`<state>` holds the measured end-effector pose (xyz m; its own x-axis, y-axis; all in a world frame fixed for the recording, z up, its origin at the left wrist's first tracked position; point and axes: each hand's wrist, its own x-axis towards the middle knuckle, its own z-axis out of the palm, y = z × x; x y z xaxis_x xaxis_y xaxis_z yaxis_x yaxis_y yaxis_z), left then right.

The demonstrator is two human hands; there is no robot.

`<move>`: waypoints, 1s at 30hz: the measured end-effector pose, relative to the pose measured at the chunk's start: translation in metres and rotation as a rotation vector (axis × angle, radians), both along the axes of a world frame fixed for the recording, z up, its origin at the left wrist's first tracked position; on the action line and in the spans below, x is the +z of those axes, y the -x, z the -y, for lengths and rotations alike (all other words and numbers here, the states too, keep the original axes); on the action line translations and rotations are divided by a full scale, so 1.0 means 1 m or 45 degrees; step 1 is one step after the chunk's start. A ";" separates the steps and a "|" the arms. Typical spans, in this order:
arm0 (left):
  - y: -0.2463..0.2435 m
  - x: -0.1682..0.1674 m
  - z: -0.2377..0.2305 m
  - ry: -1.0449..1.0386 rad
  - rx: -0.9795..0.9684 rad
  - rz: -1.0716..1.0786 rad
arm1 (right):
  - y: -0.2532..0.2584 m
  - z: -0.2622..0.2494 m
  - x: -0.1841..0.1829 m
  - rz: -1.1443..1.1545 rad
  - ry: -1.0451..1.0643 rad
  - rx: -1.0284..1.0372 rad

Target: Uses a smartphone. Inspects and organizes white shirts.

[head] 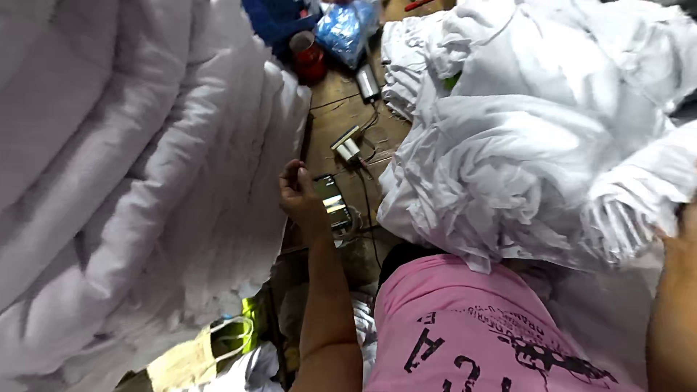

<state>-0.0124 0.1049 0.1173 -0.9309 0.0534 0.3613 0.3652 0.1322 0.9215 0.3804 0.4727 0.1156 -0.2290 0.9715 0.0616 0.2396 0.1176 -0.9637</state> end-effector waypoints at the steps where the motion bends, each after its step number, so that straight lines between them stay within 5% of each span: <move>1: -0.011 0.018 -0.017 -0.046 -0.138 -0.059 | 0.010 0.014 0.016 0.060 0.026 0.005; 4: -0.051 0.062 -0.079 -0.100 -0.623 -0.290 | 0.029 0.048 0.052 0.355 -0.150 0.117; 8: -0.106 0.095 -0.175 0.040 -1.294 -0.512 | 0.037 0.061 0.057 0.680 -0.247 0.226; 14: -0.194 0.129 -0.309 0.501 -1.969 -0.795 | 0.016 0.044 0.038 0.155 -0.080 0.394; 19: -0.265 0.125 -0.401 1.077 -2.242 -0.982 | -0.007 0.049 0.034 -0.103 0.018 0.496; 23: -0.281 0.097 -0.436 1.803 -2.486 -0.915 | -0.025 0.050 0.031 0.239 -0.451 0.325; 27: -0.264 0.092 -0.426 1.495 -2.599 -1.029 | -0.057 0.049 0.024 0.236 -0.724 0.201; 30: -0.239 0.101 -0.418 1.284 -2.743 -0.792 | -0.075 0.040 0.012 -0.157 -0.529 -0.020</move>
